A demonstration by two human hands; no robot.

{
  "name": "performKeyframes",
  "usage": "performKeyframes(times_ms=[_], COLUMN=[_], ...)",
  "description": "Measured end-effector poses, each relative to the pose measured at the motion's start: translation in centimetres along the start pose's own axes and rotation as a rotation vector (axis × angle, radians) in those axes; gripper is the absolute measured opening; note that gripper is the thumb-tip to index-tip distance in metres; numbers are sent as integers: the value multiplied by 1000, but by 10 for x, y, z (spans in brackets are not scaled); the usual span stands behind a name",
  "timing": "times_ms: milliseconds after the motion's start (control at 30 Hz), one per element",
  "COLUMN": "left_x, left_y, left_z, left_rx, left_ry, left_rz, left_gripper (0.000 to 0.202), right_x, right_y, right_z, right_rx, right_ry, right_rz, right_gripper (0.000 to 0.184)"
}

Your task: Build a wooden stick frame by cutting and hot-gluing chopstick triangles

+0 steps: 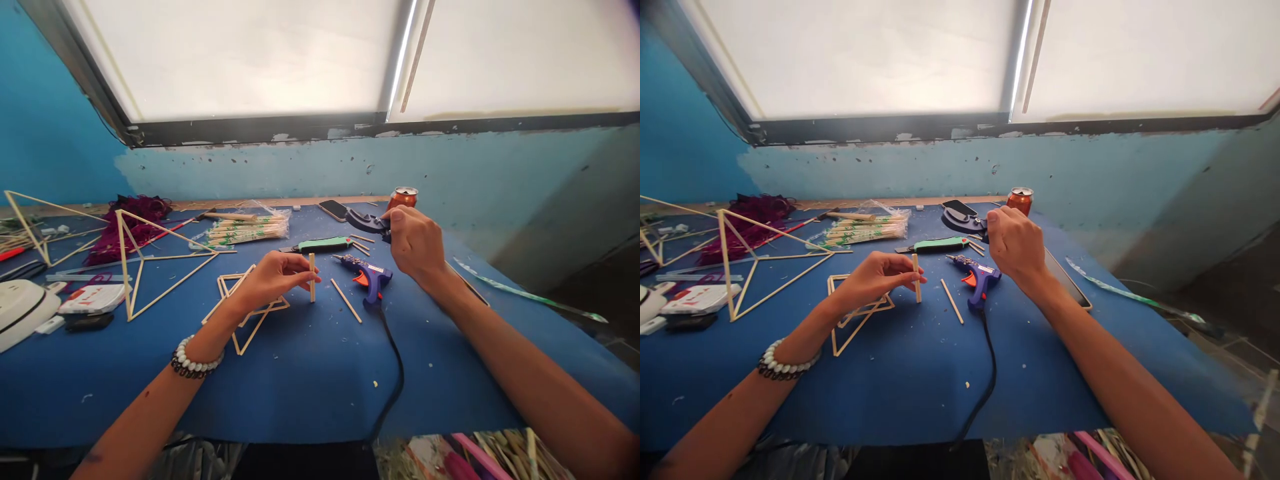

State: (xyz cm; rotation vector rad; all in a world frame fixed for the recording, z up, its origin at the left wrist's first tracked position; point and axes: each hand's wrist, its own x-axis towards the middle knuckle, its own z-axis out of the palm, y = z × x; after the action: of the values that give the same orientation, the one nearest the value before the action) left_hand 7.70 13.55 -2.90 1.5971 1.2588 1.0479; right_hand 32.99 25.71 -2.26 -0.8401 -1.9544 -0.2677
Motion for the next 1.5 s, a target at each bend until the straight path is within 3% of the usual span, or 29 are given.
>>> performKeyframes(times_ms=[767,1500], left_x=[-6,-3], left_y=[2,-2], left_z=[1,1], left_rx=[104,22], left_ry=[-36,-13], left_rz=[72,30], left_gripper=[28,29], right_x=[-2,-2], right_y=[0,0], right_z=[-2,-2], right_rx=[37,43], right_ry=[-95,-71], right_rz=[22,4], right_gripper=[74,71])
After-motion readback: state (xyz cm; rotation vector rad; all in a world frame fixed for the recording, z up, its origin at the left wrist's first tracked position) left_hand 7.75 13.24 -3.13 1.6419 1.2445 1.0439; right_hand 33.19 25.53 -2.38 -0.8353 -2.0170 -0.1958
